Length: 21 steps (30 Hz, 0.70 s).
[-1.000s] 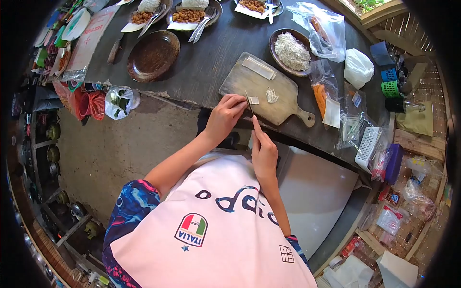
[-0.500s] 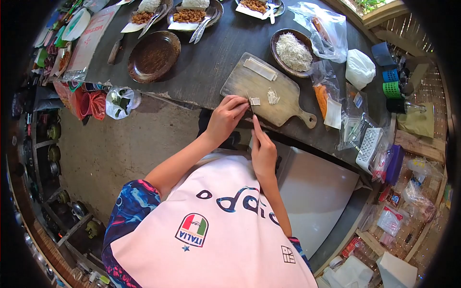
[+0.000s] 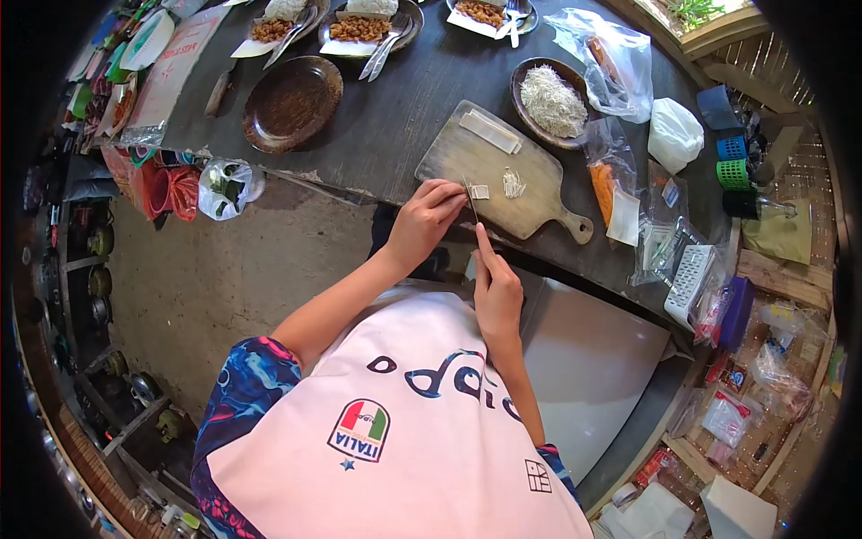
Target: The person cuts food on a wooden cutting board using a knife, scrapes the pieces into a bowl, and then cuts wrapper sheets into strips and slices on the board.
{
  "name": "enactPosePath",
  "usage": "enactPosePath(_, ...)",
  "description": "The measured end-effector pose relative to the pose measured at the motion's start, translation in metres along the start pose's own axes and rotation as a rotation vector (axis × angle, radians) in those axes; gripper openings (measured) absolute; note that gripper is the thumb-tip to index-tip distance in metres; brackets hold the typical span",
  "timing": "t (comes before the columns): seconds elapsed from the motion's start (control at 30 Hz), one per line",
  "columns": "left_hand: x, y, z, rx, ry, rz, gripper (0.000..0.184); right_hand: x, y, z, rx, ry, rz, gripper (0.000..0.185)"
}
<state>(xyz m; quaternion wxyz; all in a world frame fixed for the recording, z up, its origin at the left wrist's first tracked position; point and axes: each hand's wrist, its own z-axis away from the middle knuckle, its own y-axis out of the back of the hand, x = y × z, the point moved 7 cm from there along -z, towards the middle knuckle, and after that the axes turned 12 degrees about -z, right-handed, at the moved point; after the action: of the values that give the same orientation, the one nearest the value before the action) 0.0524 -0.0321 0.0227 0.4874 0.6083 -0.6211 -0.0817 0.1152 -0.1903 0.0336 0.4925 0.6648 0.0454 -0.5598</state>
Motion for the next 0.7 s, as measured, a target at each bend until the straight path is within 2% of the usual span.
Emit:
enactPosePath(0.23, 0.004, -0.001, 0.000, 0.011, 0.002, -0.023, 0.018, 0.004, -0.006, -0.030, 0.051, 0.155, -0.186, 0.049)
enactPosePath(0.33, -0.001, 0.004, -0.002, 0.025, 0.002, -0.031, 0.017, -0.002, 0.004, -0.028, 0.063, 0.176, -0.166, 0.047)
enactPosePath(0.53, 0.000, 0.002, 0.002, 0.036, 0.009, -0.020, 0.018, 0.002, 0.013, -0.008, -0.013, 0.056, -0.118, 0.049)
enactPosePath(0.7, -0.001, 0.001, 0.002, 0.036, 0.004, -0.029, 0.018, 0.007, 0.010, -0.003, -0.032, 0.043, -0.081, 0.050)
